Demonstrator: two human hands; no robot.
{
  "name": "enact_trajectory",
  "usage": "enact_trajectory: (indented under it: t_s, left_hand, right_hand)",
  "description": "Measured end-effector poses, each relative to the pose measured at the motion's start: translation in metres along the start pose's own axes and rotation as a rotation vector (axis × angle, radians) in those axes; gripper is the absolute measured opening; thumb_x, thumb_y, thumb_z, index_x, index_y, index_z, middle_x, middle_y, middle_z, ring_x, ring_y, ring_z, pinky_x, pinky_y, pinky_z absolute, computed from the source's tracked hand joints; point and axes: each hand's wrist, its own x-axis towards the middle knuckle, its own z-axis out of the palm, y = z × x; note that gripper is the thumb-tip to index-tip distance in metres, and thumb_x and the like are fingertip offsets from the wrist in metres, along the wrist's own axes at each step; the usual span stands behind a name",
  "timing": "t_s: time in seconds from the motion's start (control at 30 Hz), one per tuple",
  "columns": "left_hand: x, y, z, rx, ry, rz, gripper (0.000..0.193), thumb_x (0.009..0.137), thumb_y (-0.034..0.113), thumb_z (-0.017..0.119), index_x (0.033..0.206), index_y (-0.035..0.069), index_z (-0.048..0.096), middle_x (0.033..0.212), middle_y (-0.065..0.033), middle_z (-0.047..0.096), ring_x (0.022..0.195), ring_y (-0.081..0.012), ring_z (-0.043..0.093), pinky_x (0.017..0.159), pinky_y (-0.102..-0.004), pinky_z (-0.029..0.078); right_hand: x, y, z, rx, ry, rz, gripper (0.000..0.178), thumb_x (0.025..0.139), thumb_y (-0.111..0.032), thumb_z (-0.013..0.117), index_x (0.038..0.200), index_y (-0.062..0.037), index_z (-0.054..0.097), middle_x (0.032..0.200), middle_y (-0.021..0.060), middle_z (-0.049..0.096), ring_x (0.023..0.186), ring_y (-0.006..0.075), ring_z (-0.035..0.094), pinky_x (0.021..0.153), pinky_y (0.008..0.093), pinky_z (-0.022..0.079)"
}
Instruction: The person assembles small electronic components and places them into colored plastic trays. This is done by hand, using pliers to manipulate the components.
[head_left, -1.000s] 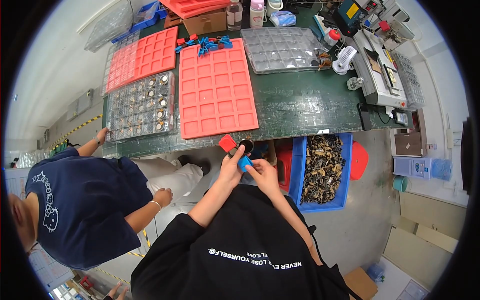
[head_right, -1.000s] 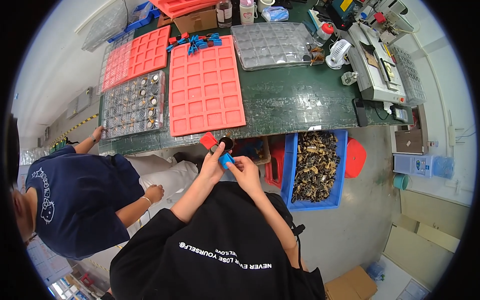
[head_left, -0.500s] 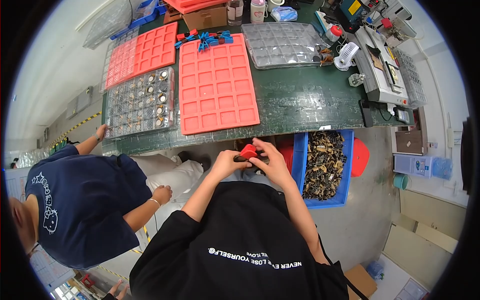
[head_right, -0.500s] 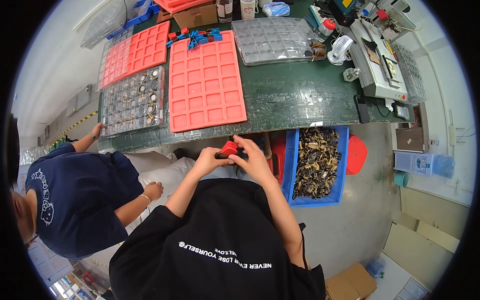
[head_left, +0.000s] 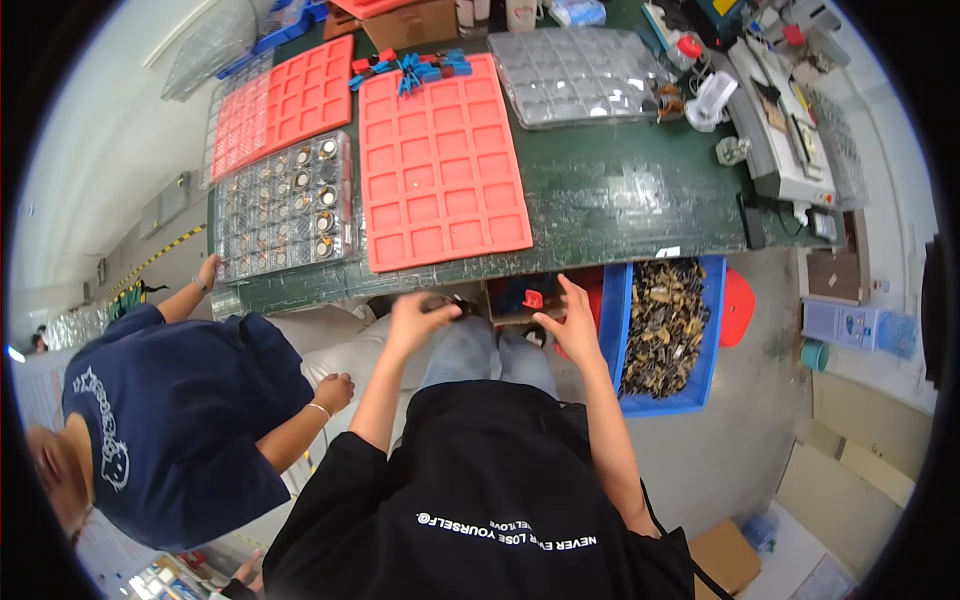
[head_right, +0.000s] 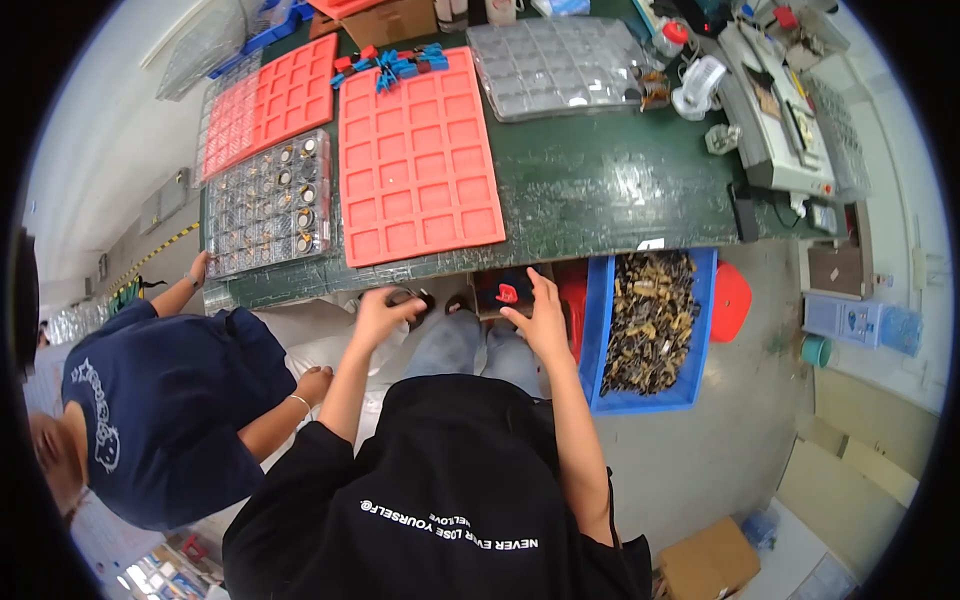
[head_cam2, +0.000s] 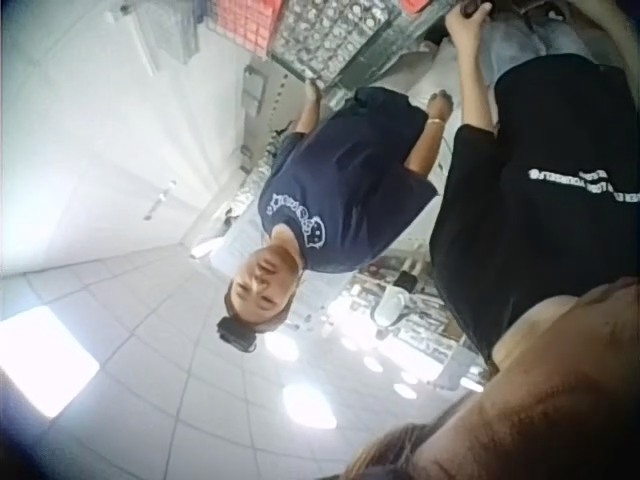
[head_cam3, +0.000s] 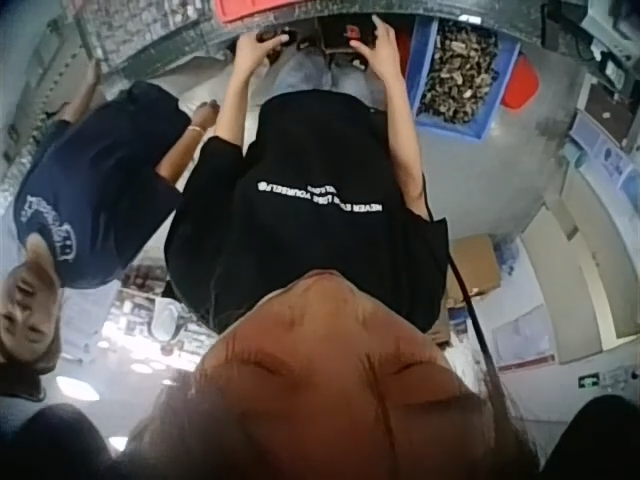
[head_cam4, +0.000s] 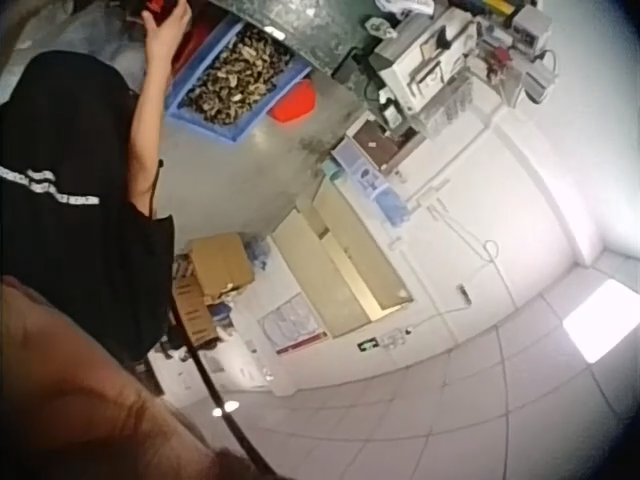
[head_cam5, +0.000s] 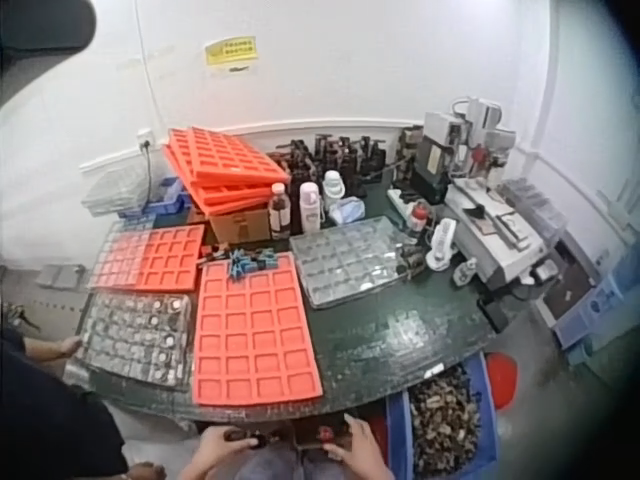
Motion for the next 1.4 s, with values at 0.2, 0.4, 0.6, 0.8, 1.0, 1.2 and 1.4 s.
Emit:
enact_trajectory:
  t_s: [0.2,0.4,0.6,0.8,1.0,1.2,1.4]
  left_hand:
    - [0.070,-0.027,-0.057,-0.011,0.460,0.161,0.029,0.073,0.013,0.077,0.093,0.003,0.059,0.072,-0.0016,0.060,0.055,-0.0074,0.054,0.048,-0.0208,0.042]
    - [0.130,-0.058,-0.046,0.520,0.635,0.152,0.040,0.073,0.030,0.077,0.093,0.000,0.060,0.084,-0.0129,0.064,0.079,-0.0221,0.061,0.074,-0.0334,0.048]
    - [0.140,-0.090,-0.049,0.706,0.695,0.328,0.039,0.079,0.030,0.070,0.096,-0.002,0.058,0.087,-0.0171,0.060,0.081,-0.0312,0.057,0.076,-0.0403,0.045]
    - [0.131,-0.087,-0.040,0.825,0.785,0.274,0.041,0.081,0.031,0.065,0.097,-0.006,0.056,0.087,-0.0211,0.059,0.085,-0.0370,0.056,0.078,-0.0444,0.043]
    - [0.139,-0.123,-0.023,0.993,1.029,0.580,0.055,0.085,0.032,0.058,0.124,-0.003,0.042,0.124,-0.0229,0.042,0.120,-0.0377,0.035,0.102,-0.0464,0.024]
    - [0.107,-0.155,0.072,0.590,1.118,1.325,0.038,0.085,0.014,0.054,0.116,-0.002,0.040,0.118,-0.0215,0.043,0.120,-0.0339,0.038,0.100,-0.0470,0.032]
    - [0.202,-0.367,0.184,0.447,0.099,0.953,0.023,0.078,0.004,0.056,0.100,0.009,0.056,0.100,-0.0103,0.059,0.090,-0.0313,0.060,0.074,-0.0377,0.049]
  right_hand:
    - [-0.074,0.055,0.011,0.082,0.007,0.305,0.048,0.084,-0.029,0.065,0.121,-0.0025,0.051,0.110,0.0191,0.057,0.095,0.0312,0.059,0.082,0.0382,0.047]
    - [-0.172,0.107,0.039,0.187,-0.057,0.507,0.042,0.085,-0.027,0.063,0.120,-0.0040,0.053,0.109,0.0179,0.059,0.095,0.0292,0.060,0.082,0.0359,0.048]
    - [-0.235,0.165,0.078,0.257,-0.075,0.627,0.035,0.087,-0.023,0.059,0.115,-0.0029,0.055,0.104,0.0186,0.061,0.088,0.0276,0.063,0.077,0.0359,0.050]
    - [-0.287,0.247,0.156,0.266,0.109,0.756,0.028,0.087,-0.022,0.058,0.107,-0.0033,0.060,0.088,0.0175,0.065,0.082,0.0278,0.065,0.072,0.0357,0.051]
    - [-0.327,0.394,0.295,0.154,-0.008,1.043,0.033,0.084,-0.033,0.054,0.098,-0.0041,0.062,0.094,0.0217,0.064,0.090,0.0367,0.062,0.078,0.0433,0.049]
    - [-0.313,0.530,0.381,-0.067,-0.171,1.027,0.042,0.084,-0.035,0.050,0.114,-0.0057,0.054,0.108,0.0274,0.059,0.103,0.0413,0.056,0.087,0.0470,0.045]
    - [-0.252,0.604,0.446,0.866,-0.088,1.136,0.063,0.083,-0.013,0.060,0.137,-0.0178,0.029,0.138,0.0157,0.037,0.121,0.0336,0.041,0.086,0.0462,0.044]
